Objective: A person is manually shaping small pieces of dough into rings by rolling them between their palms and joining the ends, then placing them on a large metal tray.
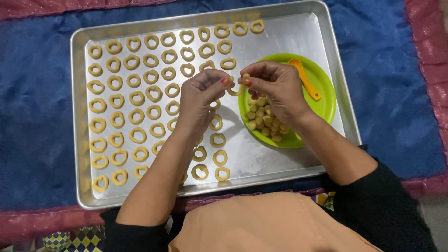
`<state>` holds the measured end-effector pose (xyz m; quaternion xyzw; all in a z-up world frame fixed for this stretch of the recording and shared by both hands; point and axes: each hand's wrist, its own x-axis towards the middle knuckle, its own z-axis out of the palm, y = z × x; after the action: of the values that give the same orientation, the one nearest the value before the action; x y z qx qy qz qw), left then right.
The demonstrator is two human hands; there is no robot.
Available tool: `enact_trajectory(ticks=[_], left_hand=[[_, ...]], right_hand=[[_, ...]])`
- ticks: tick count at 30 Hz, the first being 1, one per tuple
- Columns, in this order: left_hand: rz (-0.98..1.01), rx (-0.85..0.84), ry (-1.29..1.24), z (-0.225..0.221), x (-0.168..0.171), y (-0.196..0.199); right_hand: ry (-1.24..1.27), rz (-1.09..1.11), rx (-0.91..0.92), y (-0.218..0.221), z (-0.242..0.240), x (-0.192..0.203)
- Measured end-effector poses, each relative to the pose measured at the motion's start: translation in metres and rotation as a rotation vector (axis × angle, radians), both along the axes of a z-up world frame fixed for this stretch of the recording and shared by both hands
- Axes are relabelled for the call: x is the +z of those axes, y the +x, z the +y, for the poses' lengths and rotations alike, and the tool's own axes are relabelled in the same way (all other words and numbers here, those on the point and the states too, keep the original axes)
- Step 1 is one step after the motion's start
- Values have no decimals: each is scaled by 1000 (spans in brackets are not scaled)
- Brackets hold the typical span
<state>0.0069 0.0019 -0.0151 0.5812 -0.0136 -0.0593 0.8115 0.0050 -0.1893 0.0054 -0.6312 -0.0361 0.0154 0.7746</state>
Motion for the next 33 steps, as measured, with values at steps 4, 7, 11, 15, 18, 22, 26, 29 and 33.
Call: enact_trajectory(ticks=[4, 7, 11, 15, 18, 22, 26, 29, 33], left_hand=[[16, -6, 38, -5, 9, -5], [16, 0, 63, -6, 9, -5], [5, -4, 83, -7, 6, -5], [-2, -13, 140, -7, 15, -9], [-13, -21, 163, -12, 11, -8], [13, -38, 189, -8, -7, 1], [-12, -119, 267, -20, 7, 15], [-171, -160, 357, -36, 9, 44], [-451, -31, 547, -71, -9, 102]], right_hand=[[-89, -77, -23, -2, -1, 1], [-163, -136, -10, -3, -1, 1], [-249, -188, 6, -5, 0, 4], [-333, -234, 43, -8, 0, 8], [-382, -257, 49, -9, -1, 8], [-400, -241, 65, -6, -7, 11], [-458, -197, 65, 17, -26, 5], [-489, -175, 89, 45, -49, 2], [-552, -229, 31, 94, -80, -18]])
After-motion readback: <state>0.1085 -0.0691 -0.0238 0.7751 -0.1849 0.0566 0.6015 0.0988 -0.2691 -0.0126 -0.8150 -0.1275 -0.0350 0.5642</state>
